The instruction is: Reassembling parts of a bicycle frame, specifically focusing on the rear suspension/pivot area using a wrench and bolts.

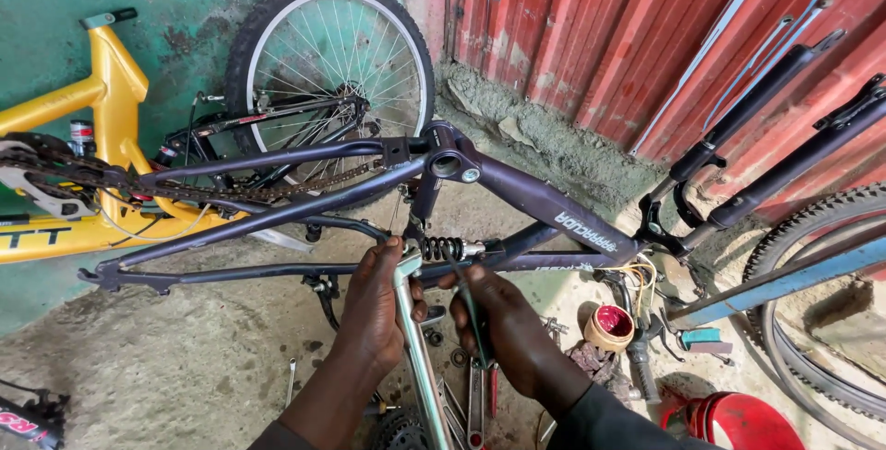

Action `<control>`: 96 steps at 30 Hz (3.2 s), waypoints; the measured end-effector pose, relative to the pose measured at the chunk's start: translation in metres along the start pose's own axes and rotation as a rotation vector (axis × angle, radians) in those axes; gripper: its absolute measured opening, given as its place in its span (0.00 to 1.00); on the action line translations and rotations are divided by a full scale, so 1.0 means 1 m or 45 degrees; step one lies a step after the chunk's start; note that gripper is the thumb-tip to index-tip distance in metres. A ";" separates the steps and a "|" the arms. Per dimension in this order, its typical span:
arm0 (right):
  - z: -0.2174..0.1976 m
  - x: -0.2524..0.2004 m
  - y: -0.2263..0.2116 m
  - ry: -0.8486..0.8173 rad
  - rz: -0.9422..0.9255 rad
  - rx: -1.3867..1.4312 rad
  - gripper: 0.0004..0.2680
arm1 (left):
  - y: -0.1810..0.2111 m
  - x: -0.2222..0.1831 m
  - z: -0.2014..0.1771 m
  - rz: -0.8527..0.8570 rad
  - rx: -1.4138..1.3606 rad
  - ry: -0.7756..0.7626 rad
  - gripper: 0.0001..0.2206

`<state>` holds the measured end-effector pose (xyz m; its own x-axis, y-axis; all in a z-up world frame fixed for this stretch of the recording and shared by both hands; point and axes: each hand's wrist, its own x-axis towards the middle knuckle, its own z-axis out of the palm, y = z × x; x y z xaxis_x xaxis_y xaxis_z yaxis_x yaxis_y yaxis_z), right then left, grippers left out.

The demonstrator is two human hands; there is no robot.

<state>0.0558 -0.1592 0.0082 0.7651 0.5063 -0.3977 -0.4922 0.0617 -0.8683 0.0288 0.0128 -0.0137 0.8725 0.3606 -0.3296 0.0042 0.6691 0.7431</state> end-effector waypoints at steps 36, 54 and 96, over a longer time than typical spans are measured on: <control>0.007 0.008 0.021 0.311 -0.605 -1.254 0.10 | -0.010 0.013 0.000 0.049 -0.157 -0.115 0.10; 0.008 0.008 0.027 -0.113 -0.120 -0.323 0.10 | 0.016 0.003 -0.018 0.078 -0.201 -0.177 0.15; 0.013 0.005 0.028 -0.230 -0.257 -0.160 0.17 | 0.040 -0.026 -0.011 0.471 0.096 -0.651 0.10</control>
<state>0.0408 -0.1441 -0.0140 0.7505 0.6403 -0.1638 -0.2736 0.0755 -0.9589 0.0004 0.0374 0.0182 0.9458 0.1911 0.2627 -0.3242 0.5051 0.7999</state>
